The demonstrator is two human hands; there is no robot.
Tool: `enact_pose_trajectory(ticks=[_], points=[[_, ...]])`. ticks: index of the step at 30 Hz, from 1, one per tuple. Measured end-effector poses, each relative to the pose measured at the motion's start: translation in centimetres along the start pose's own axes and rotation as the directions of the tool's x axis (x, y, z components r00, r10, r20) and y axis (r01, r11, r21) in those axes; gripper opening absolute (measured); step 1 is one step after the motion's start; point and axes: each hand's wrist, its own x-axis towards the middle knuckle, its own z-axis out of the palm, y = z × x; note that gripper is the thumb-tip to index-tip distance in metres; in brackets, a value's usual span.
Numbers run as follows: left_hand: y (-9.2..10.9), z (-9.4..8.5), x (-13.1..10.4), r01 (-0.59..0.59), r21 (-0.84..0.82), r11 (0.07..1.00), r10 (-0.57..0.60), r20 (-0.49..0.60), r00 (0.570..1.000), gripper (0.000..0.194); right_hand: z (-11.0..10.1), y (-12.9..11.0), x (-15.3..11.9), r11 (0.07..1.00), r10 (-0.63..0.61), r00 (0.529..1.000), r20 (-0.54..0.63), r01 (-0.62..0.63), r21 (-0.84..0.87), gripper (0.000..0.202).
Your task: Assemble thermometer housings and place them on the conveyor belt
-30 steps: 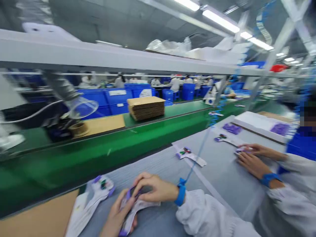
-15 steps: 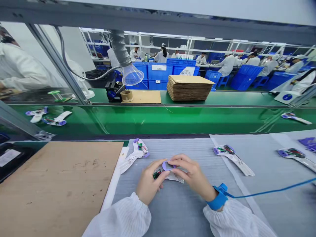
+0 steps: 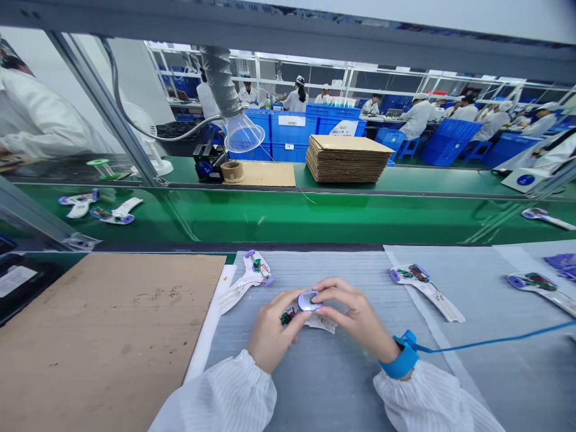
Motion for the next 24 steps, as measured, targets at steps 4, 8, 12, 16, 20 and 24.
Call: enact_pose_trajectory(ticks=[4,8,12,16,20,24], points=[[0.3,0.0,-0.1,-0.041,0.048,0.998,0.041,0.002,0.999,0.034,-0.1,-0.7,0.7,1.0,-0.004,0.996,-0.086,0.002,-0.02,0.005],[0.7,-0.1,-0.3,-0.138,0.138,0.981,0.141,-0.017,0.99,0.032,0.2,-1.6,1.4,0.999,-0.024,0.999,-0.045,0.022,-0.046,0.007],[1.0,-0.2,-0.4,-0.175,0.201,0.964,0.178,0.0,0.984,0.031,0.4,-1.9,1.6,0.992,-0.037,0.999,0.012,0.038,-0.118,0.01],[1.0,-0.1,-0.5,-0.169,0.203,0.964,0.178,-0.028,0.984,0.026,0.8,-1.9,1.4,0.968,-0.081,0.996,0.041,0.088,-0.234,0.012],[0.8,0.1,-0.4,-0.132,0.179,0.975,0.153,-0.108,0.982,0.02,1.4,-1.8,0.9,0.958,-0.105,0.993,0.048,0.114,-0.263,0.01],[0.5,0.2,-0.4,-0.115,0.175,0.978,0.145,-0.171,0.975,0.019,1.8,-2.0,0.6,0.965,-0.128,0.991,0.03,0.131,-0.226,0.01]])
